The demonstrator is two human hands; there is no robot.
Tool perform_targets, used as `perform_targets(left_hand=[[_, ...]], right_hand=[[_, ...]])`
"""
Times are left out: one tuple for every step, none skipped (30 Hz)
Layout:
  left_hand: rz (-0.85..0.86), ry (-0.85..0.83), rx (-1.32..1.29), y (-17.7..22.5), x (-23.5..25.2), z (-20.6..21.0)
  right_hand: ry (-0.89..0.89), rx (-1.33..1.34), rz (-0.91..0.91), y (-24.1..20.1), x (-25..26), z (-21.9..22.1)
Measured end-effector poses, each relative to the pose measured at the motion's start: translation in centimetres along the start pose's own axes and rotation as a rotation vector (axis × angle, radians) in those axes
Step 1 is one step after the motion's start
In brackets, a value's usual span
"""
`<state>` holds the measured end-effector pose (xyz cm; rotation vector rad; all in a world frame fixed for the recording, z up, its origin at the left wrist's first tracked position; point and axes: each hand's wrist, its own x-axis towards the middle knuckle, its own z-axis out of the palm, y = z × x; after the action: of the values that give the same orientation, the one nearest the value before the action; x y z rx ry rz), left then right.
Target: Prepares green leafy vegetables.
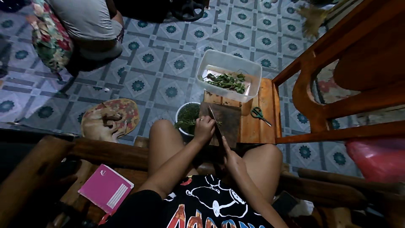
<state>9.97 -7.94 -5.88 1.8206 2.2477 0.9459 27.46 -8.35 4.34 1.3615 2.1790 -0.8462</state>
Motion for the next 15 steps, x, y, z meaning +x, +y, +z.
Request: perform_targets(left_hand=[[0.001,0.006,0.000,0.0,0.0,0.0],[0.000,0.006,0.001,-0.1,0.0,0.1],[-0.004,0.001,-0.001,-0.1,-0.1,0.1],[-0.005,0.000,-0.004,-0.2,-0.1,0.1],[-0.006,0.001,-0.006,-0.3,-0.1,0.1],[-0.009,0.002,-0.006,-0.4,-0.1,0.2],[-0.014,0.004,-0.012,-0.4,-0.1,0.2],[-0.017,0.009,-0.017,-0.4,0.0,0.3],[-0.020,0.012,-0.023,-0.4,0.0,0.3],[-0.022,0.014,-0.027,-0.5,0.0,0.4],[-0.024,0.011,-0.025,-0.5,0.0,0.4],[-0.025,0.004,-0.021,-0.5,0.0,0.4],[-0.026,-0.004,-0.017,-0.6,0.0,0.4],[-0.025,-0.009,-0.012,-0.6,0.0,0.4],[-0.024,-0.012,-0.007,-0.6,-0.1,0.4]], right_hand=[[0.006,0.030,-0.021,0.1,0.3,-0.1],[0.005,0.069,-0.045,0.4,0.5,-0.4],[0.010,0.111,-0.076,0.8,0.5,-0.5],[0.025,0.144,-0.102,1.2,0.4,-0.7],[0.038,0.161,-0.120,1.4,0.0,-0.8],[0.049,0.162,-0.128,1.5,-0.5,-1.0],[0.050,0.146,-0.124,1.4,-1.1,-1.2],[0.041,0.122,-0.111,1.3,-1.8,-1.3],[0.027,0.094,-0.091,1.2,-2.3,-1.4],[0.019,0.068,-0.072,1.1,-2.6,-1.2],[0.005,0.043,-0.052,1.0,-2.6,-1.1],[-0.001,0.024,-0.039,0.8,-2.5,-0.8],[0.004,0.010,-0.035,0.7,-2.2,-0.5],[-0.006,0.003,-0.026,0.5,-1.7,-0.3],[-0.006,0.000,-0.021,0.4,-1.1,-0.1]])
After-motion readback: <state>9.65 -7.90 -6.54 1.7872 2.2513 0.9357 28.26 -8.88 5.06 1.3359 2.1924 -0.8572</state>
